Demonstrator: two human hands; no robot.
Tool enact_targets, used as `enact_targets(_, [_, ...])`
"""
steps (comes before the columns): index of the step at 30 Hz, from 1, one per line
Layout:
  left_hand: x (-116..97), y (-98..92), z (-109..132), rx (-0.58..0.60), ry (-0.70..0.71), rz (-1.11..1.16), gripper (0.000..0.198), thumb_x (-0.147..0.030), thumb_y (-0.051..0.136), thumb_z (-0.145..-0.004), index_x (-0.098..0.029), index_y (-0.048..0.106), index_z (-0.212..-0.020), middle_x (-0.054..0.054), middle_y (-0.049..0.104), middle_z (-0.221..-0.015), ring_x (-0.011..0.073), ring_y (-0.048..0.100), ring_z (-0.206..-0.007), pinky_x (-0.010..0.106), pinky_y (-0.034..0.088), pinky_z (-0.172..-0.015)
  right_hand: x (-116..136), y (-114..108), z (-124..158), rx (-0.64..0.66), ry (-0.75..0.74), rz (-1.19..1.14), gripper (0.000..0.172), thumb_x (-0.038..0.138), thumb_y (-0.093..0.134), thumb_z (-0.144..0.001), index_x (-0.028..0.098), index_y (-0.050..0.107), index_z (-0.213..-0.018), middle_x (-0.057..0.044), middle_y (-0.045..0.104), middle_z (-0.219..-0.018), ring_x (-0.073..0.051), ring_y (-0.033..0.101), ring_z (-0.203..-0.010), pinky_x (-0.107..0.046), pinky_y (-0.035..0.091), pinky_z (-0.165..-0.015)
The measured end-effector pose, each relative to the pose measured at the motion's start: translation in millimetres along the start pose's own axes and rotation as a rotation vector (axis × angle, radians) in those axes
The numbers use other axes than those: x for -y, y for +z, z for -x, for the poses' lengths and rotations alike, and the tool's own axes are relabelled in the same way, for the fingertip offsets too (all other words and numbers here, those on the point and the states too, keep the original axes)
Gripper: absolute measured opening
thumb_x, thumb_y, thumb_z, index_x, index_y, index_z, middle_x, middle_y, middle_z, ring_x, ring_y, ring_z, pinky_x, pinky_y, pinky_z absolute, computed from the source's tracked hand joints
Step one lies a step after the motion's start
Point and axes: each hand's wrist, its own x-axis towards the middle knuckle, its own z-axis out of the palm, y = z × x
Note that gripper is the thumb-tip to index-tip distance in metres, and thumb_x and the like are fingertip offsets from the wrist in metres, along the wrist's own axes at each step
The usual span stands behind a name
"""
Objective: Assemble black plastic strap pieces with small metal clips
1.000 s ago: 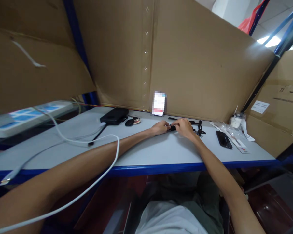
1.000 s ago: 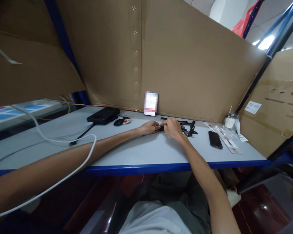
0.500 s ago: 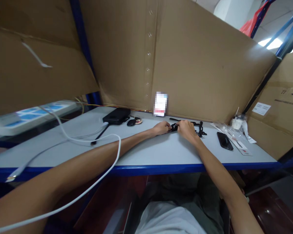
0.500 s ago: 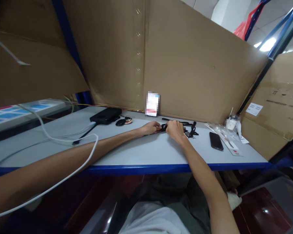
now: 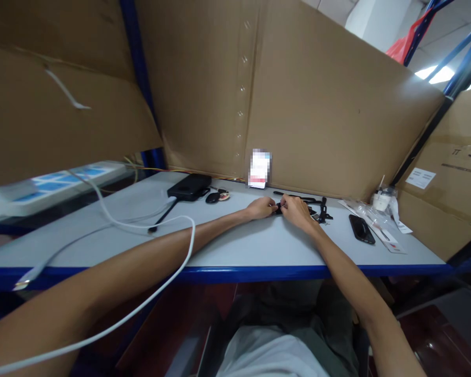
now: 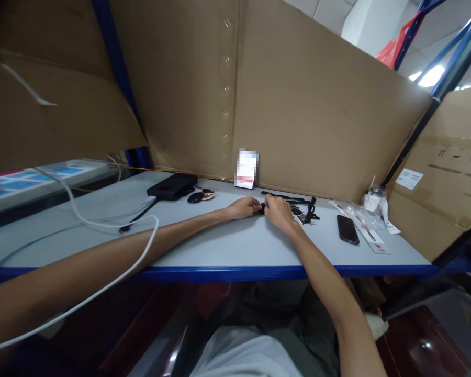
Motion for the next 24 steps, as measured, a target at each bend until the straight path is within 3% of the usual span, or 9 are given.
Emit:
enact_targets(14, [4.5,-1.4,-3.7,0.091,0.028,-0.123,0.03,-0.047,0.06,-0.083,-0.019,0.067,-0.075,-0.001,0.057,-0.057,0.0148,0.048,-0.056,0.028,0.029,-0.059,1.0,-1.1,-3.3,0.022,0.092,0.061,0.031,0.023,0.055,-0.093,0.021,0.066,-0.121,-0.011,0.074,-0.107,-0.027,0.069,-0.101,-0.031,0.045,-0.081])
enact_targets(18, [7.7,-0.4,-4.6,0.062,0.053,-0.184,0.032,-0.046,0.055,-0.086,-0.018,0.07,-0.08,0.0,0.059,-0.059,0.0164,0.052,-0.06,0.028,0.031,-0.06,-4.8,1.2,-3.5,0.01,0.025,-0.022,0.042,0.021,0.055,-0.093,0.023,0.063,-0.134,-0.009,0.075,-0.111,-0.025,0.068,-0.106,-0.028,0.044,-0.083])
enact_targets(21, [8.8,0.6,-4.3,0.034,0.097,-0.239,0.032,-0.042,0.052,-0.088,-0.018,0.072,-0.085,0.002,0.064,-0.065,0.0171,0.055,-0.064,0.028,0.032,-0.061,-7.9,2.5,-3.1,0.032,-0.069,-0.082,0.036,0.018,0.051,-0.096,0.026,0.071,-0.125,-0.007,0.076,-0.112,-0.024,0.068,-0.107,-0.026,0.043,-0.083])
enact_targets(24, [9.0,0.5,-3.6,0.041,0.102,-0.256,0.033,-0.042,0.052,-0.088,-0.017,0.073,-0.089,0.004,0.066,-0.07,0.0177,0.056,-0.066,0.028,0.033,-0.062,-8.4,3.8,-3.3,0.006,-0.069,-0.098,0.032,0.019,0.051,-0.097,0.026,0.075,-0.117,-0.008,0.077,-0.11,-0.023,0.068,-0.105,-0.026,0.043,-0.083])
